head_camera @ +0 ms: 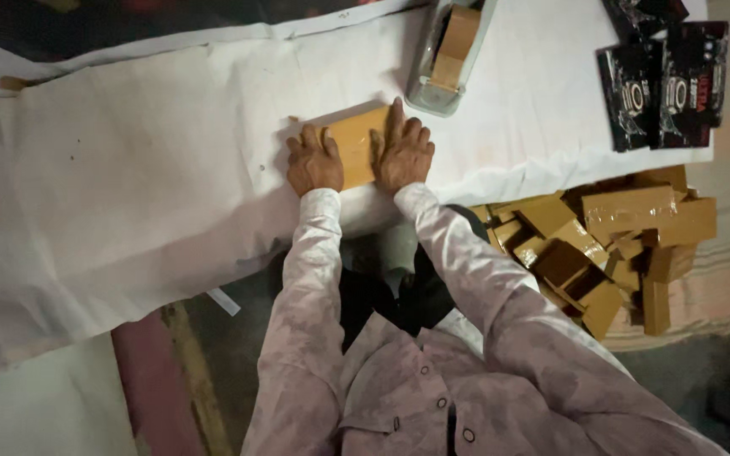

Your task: The person places small black packages into brown cardboard boxes, folds the flaps, and seals them with tape. The sealed boxes are then moved to a pile on the right side of the table.

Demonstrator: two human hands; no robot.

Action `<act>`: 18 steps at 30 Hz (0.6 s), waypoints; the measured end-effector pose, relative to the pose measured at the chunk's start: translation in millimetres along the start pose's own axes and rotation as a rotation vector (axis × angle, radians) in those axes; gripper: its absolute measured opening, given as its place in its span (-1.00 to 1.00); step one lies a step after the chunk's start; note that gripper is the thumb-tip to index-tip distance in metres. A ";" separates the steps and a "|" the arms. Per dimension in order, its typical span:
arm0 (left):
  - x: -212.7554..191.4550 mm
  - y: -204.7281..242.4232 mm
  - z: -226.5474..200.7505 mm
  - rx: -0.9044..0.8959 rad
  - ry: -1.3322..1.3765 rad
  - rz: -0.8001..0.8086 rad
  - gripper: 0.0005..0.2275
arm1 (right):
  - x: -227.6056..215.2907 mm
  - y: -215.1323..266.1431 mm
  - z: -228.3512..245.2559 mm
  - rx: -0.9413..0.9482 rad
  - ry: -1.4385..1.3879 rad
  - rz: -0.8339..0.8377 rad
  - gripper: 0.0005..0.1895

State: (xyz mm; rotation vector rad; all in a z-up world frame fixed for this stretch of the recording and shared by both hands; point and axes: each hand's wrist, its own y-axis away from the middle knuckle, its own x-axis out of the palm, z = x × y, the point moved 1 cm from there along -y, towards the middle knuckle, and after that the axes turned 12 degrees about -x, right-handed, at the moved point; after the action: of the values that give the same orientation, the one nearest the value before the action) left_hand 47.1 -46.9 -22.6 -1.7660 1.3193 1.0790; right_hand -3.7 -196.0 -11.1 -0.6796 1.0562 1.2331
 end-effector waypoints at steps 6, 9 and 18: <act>-4.9 5.9 -16.7 -0.045 -0.115 -0.187 -0.47 | 18.3 17.1 27.9 -0.250 0.435 -0.324 -0.18; 2.9 14.5 -14.3 -0.125 -0.093 -0.077 -0.61 | 20.3 1.3 32.9 -0.318 0.340 -0.280 -0.23; 9.6 9.7 -6.8 0.011 -0.045 -0.148 -0.66 | 8.1 -35.6 -26.9 -0.144 -0.156 -0.273 -0.61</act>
State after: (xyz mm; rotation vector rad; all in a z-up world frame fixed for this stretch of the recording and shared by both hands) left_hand 40.7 -59.4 -28.7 -1.7903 1.1464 1.0213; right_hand 23.3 -224.8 -33.4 -0.7964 0.7238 1.1110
